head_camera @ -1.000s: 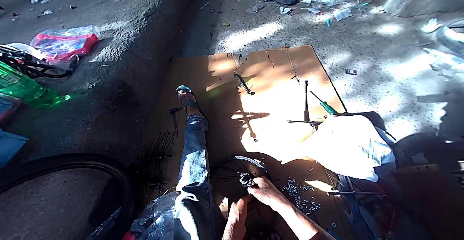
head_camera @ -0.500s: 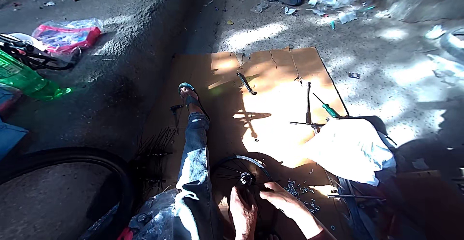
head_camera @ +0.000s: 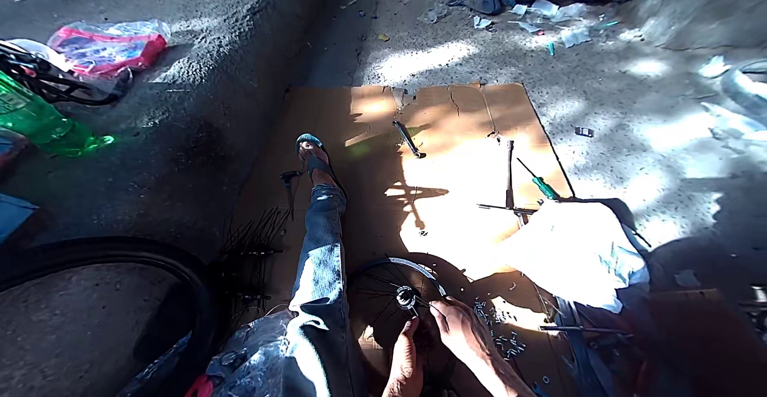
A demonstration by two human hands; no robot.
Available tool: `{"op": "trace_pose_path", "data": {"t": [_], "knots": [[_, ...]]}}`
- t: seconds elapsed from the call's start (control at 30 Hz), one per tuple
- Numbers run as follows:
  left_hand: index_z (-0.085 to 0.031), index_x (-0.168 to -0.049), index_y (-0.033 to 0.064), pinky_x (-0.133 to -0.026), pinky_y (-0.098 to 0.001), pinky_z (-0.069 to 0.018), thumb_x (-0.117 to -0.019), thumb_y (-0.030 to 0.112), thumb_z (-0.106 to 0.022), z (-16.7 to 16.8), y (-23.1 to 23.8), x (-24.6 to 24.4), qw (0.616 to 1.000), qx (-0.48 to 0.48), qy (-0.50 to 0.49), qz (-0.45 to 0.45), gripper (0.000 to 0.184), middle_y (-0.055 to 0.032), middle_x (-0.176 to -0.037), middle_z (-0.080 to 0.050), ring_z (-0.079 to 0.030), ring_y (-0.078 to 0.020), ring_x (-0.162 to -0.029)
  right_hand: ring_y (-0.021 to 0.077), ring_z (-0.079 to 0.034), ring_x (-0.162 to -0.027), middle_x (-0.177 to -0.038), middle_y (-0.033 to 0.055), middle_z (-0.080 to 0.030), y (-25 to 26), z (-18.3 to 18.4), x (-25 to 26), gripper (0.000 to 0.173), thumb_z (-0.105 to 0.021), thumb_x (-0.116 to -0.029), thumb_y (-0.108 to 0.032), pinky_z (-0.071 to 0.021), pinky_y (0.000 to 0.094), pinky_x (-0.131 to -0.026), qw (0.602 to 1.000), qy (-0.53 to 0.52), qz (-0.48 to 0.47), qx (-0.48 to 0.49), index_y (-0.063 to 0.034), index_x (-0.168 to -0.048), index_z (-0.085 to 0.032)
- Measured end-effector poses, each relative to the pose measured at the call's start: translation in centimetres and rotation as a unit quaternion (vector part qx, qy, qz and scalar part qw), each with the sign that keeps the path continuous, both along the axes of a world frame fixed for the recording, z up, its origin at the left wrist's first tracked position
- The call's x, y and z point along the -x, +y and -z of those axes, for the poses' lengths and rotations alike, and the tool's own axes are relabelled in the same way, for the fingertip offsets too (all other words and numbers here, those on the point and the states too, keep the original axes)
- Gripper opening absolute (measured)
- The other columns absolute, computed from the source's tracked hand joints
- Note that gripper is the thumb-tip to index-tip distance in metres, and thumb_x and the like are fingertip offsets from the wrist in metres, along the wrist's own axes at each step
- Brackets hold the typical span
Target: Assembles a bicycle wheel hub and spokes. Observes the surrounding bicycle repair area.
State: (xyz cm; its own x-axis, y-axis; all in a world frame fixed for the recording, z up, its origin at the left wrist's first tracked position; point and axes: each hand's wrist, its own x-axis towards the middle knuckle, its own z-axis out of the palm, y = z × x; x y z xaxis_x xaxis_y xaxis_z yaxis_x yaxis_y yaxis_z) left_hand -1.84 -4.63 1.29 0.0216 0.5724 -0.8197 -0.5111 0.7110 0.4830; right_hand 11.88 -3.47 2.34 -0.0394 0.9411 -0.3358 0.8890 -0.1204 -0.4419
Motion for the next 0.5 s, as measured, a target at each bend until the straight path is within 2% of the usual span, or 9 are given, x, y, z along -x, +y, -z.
{"op": "trace_pose_path", "data": {"t": [0.1, 0.17, 0.2, 0.27, 0.33, 0.4, 0.5], "knots": [[-0.059, -0.112, -0.0004, -0.066, -0.0327, -0.0595, -0.1104, 0.017, -0.037, 0.3, -0.2, 0.3, 0.997, -0.005, -0.070, -0.027, 0.028, -0.0103, -0.081, -0.067, -0.067, -0.0191, -0.068, 0.0269, -0.064, -0.117, -0.124, 0.0083, -0.069, -0.1, -0.2, 0.2, 0.037, -0.044, -0.1052, -0.032, -0.0485, 0.0460, -0.101, 0.995, -0.059, -0.022, -0.074, -0.0172, -0.120, -0.074], [-0.059, -0.109, -0.0007, -0.058, -0.0326, -0.0586, -0.1074, 0.012, -0.038, 0.8, -0.6, 0.7, 0.988, -0.023, -0.141, -0.062, 0.025, -0.0108, -0.078, -0.066, -0.065, -0.0194, -0.061, 0.0287, -0.065, -0.112, -0.122, 0.0120, -0.067, 0.2, -1.5, 0.6, 0.035, -0.042, -0.1059, -0.030, -0.0522, 0.0461, -0.093, 0.997, -0.067, -0.018, -0.033, -0.0123, -0.115, -0.071], [-0.058, -0.107, 0.0014, -0.054, -0.0316, -0.0579, -0.1045, 0.011, -0.036, 1.2, -0.8, 1.0, 0.976, -0.036, -0.201, -0.077, 0.024, -0.0097, -0.078, -0.065, -0.064, -0.0187, -0.058, 0.0296, -0.068, -0.109, -0.123, 0.0133, -0.066, 0.5, -2.2, 0.7, 0.036, -0.040, -0.1068, -0.030, -0.0554, 0.0464, -0.091, 0.998, -0.063, -0.013, 0.005, -0.0109, -0.117, -0.069], [-0.059, -0.106, 0.0059, -0.052, -0.0295, -0.0568, -0.0987, 0.010, -0.036, 1.5, -1.2, 1.7, 0.941, -0.053, -0.323, -0.088, 0.025, -0.0094, -0.083, -0.067, -0.066, -0.0182, -0.060, 0.0311, -0.069, -0.105, -0.123, 0.0138, -0.066, 1.1, -2.9, 0.7, 0.037, -0.036, -0.1081, -0.032, -0.0564, 0.0485, -0.087, 0.996, -0.048, -0.003, 0.070, -0.0112, -0.122, -0.064], [-0.063, -0.105, 0.0068, -0.054, -0.0268, -0.0569, -0.0987, 0.010, -0.043, 2.0, -1.6, 2.4, 0.902, -0.070, -0.420, -0.077, 0.021, -0.0104, -0.088, -0.069, -0.067, -0.0176, -0.063, 0.0313, -0.069, -0.105, -0.122, 0.0131, -0.067, 1.3, -2.6, 0.7, 0.038, -0.035, -0.1087, -0.034, -0.0556, 0.0494, -0.086, 0.995, -0.036, 0.000, 0.089, -0.0124, -0.126, -0.061], [-0.064, -0.104, 0.0064, -0.047, -0.0203, -0.0516, -0.1034, 0.017, -0.050, 2.3, -1.6, 2.5, 0.895, -0.088, -0.432, -0.069, 0.018, -0.0074, -0.082, -0.066, -0.061, -0.0110, -0.055, 0.0305, -0.069, -0.106, -0.120, 0.0125, -0.067, 1.1, -2.0, 0.7, 0.039, -0.034, -0.1089, -0.035, -0.0559, 0.0490, -0.086, 0.996, -0.033, -0.006, 0.079, -0.0129, -0.125, -0.062], [-0.060, -0.109, 0.0051, -0.040, -0.0210, -0.0485, -0.1094, 0.038, -0.041, 1.7, -1.2, 2.3, 0.927, -0.093, -0.356, -0.076, 0.038, -0.0053, -0.072, -0.060, -0.056, -0.0100, -0.046, 0.0282, -0.068, -0.109, -0.119, 0.0118, -0.068, 0.7, -1.2, 0.3, 0.038, -0.036, -0.1089, -0.034, -0.0543, 0.0470, -0.091, 0.997, 0.013, 0.004, 0.072, -0.0122, -0.123, -0.063]]}}
